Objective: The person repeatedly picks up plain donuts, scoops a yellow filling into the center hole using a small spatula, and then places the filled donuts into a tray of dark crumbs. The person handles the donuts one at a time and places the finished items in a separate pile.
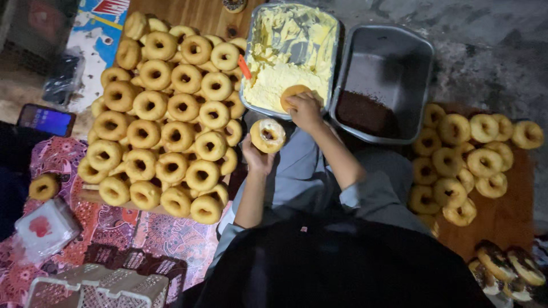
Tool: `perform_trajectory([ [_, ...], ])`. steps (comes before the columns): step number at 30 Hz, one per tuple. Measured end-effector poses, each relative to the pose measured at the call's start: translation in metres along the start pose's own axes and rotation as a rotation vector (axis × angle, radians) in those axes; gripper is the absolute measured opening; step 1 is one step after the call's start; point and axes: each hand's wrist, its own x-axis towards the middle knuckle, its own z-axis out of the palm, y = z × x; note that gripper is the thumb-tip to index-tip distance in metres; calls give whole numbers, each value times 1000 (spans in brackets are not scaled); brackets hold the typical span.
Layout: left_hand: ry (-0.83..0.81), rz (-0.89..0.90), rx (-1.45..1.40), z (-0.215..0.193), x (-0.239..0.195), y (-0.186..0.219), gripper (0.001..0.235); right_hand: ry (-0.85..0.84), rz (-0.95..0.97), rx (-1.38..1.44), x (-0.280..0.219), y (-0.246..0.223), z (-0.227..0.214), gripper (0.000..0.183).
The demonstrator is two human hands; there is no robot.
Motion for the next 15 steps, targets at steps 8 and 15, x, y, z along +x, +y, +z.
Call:
perform_trajectory([
  [8, -4, -84, 128, -4, -5, 1, 63, -152, -254, 343, -51, -56, -44, 42],
  [15, -170, -180, 40, 22, -15, -28, 60, -120, -290, 372, -70, -53, -80, 48],
])
